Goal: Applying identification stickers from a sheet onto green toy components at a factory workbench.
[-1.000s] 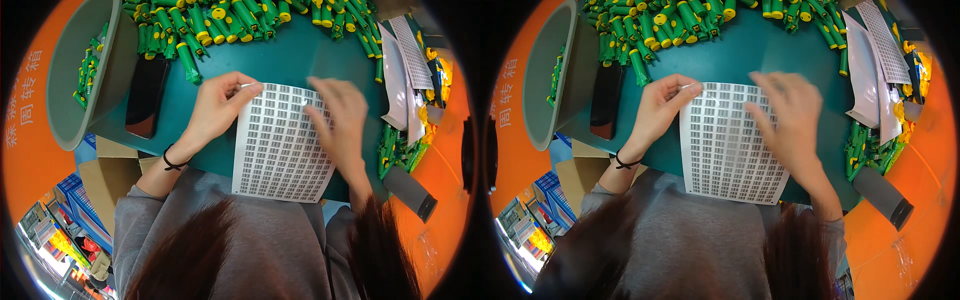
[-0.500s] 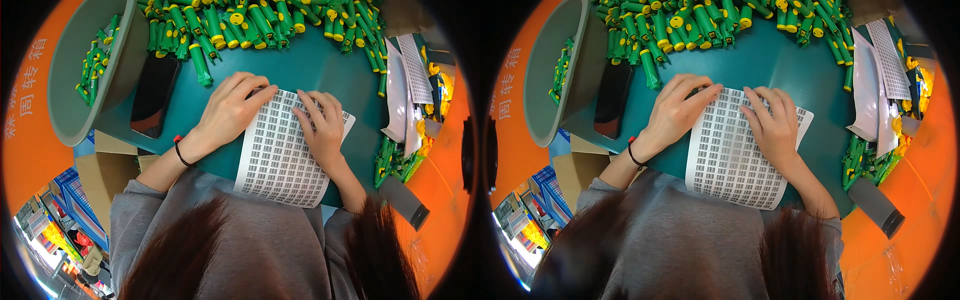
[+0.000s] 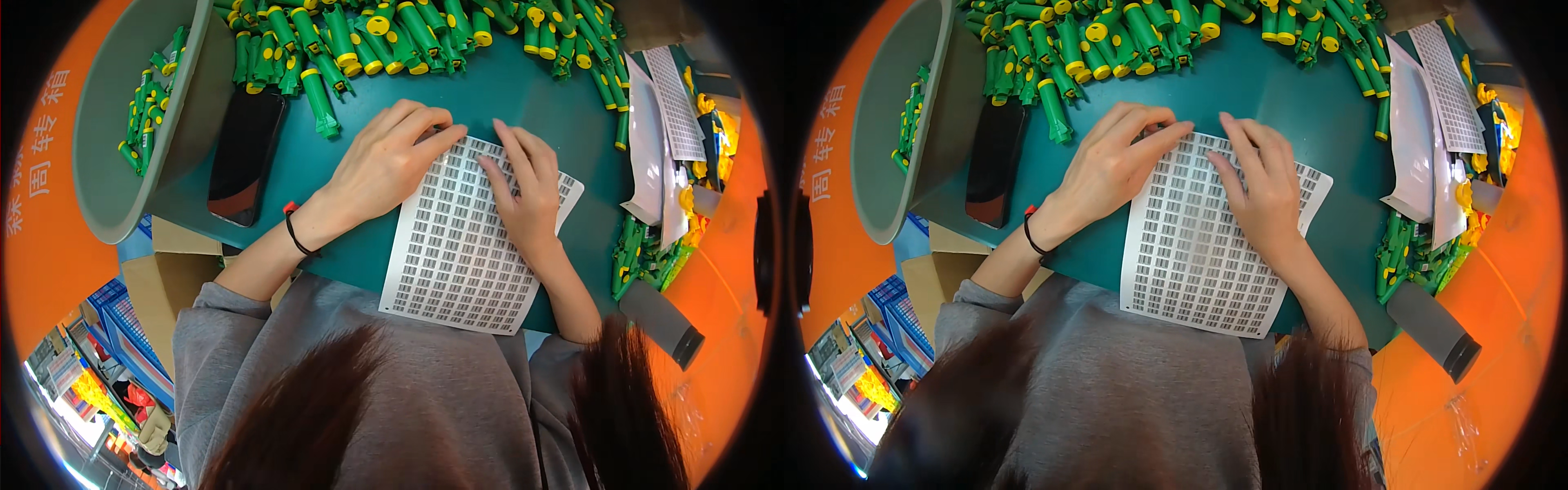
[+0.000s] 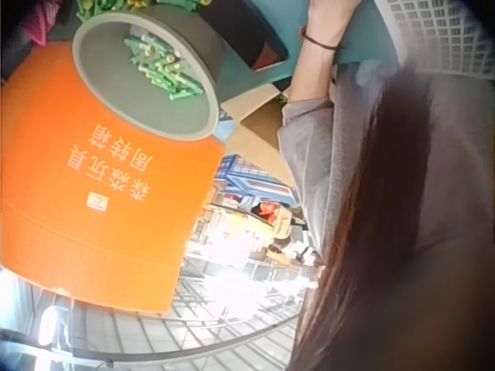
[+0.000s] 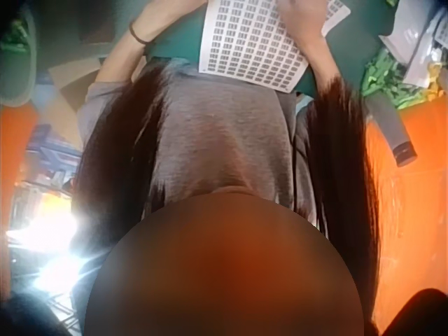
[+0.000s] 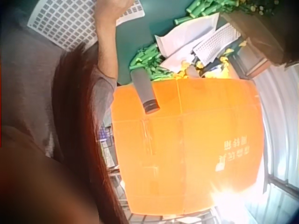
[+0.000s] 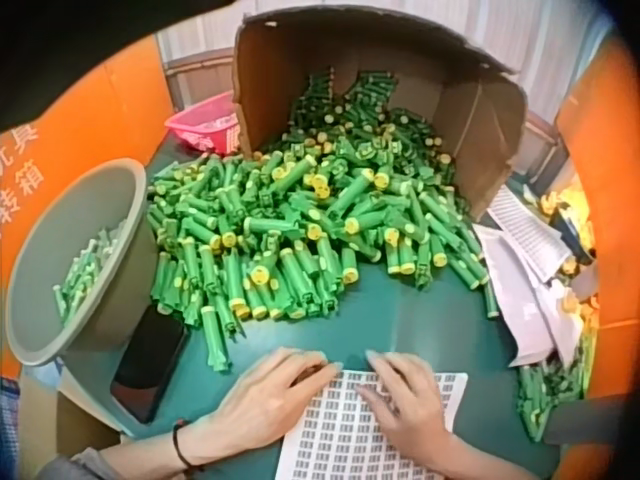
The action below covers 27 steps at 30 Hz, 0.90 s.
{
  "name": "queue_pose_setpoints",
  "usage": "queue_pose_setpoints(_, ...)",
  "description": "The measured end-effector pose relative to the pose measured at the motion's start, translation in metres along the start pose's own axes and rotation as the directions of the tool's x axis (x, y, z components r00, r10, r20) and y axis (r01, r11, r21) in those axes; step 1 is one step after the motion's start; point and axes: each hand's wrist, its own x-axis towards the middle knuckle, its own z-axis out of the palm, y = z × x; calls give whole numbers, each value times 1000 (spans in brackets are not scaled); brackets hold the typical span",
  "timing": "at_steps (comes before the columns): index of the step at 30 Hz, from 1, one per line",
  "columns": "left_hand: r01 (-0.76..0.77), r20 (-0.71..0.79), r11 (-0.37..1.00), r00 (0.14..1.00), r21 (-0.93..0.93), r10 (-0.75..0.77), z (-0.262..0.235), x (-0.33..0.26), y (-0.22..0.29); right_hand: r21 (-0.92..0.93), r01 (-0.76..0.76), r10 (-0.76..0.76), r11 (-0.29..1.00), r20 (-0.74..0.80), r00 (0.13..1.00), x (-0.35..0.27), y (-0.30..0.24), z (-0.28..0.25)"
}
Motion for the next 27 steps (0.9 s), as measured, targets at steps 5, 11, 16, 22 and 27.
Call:
queue_pose_setpoints(5,-131,-21,989,991,72,133,0,0,-2,-60,24,-23,998,10,1000,-11,6,-5)
queue_pose_setpoints(11,-66,-85,998,994,5,66,8,-3,-3,-122,-35,35,992,-3,999,-19,11,-20)
queue_pose_setpoints(16,-73,-62,997,995,6,73,6,-3,-3,-177,144,-146,974,3,989,-28,16,-22)
queue_pose_setpoints(22,-51,-96,999,994,-11,49,7,-1,-2,-215,72,-59,974,64,996,-36,20,-35)
queue_pose_setpoints(27,-46,-98,998,994,-47,42,8,0,-3,-213,103,-93,972,55,994,-38,24,-47)
